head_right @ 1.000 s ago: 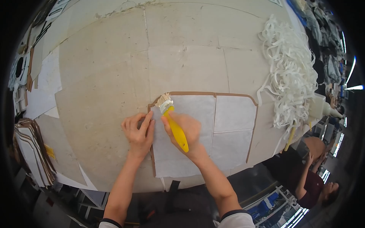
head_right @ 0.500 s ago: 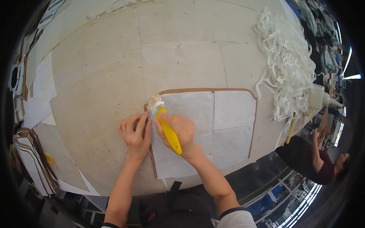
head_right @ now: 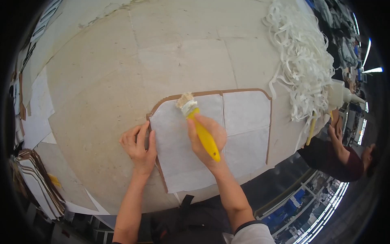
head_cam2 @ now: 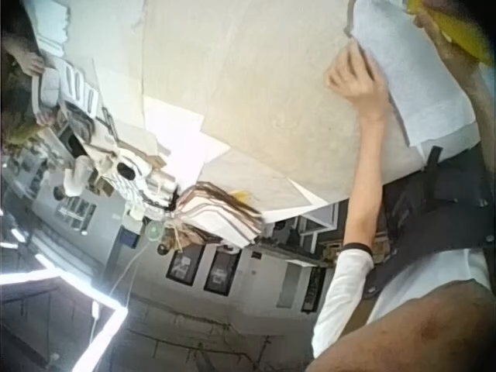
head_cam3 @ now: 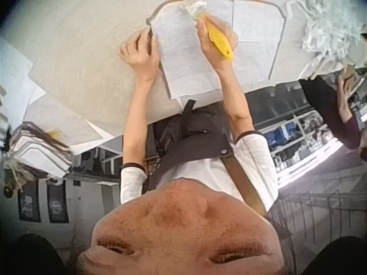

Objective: Applying adhesive and folding the edges of a leather component, followed by using a bone folder and hammer to secure the fold.

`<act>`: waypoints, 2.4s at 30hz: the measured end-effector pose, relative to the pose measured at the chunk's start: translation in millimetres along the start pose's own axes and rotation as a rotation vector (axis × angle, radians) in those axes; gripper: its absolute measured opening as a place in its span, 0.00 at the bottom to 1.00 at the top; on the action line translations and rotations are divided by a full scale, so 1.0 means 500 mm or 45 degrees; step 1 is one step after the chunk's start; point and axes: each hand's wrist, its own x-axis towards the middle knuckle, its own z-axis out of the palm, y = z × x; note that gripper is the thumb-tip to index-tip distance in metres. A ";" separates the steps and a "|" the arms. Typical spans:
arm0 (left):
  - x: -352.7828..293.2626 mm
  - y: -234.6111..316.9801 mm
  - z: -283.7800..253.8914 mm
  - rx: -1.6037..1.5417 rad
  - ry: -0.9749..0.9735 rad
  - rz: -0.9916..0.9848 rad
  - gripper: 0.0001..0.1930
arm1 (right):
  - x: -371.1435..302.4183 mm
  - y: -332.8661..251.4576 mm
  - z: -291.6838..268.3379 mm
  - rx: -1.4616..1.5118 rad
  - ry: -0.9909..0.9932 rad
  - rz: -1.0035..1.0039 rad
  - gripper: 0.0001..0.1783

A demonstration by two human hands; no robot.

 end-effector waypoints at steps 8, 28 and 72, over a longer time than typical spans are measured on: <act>0.005 0.001 -0.008 0.003 -0.023 0.018 0.17 | -0.011 -0.006 0.017 0.010 0.049 0.063 0.14; 0.001 0.010 0.001 0.001 -0.044 0.015 0.17 | 0.024 0.018 -0.009 0.176 0.258 0.445 0.11; 0.003 0.081 -0.010 -0.017 -0.112 -0.387 0.19 | -0.013 0.093 -0.091 0.030 0.232 0.369 0.11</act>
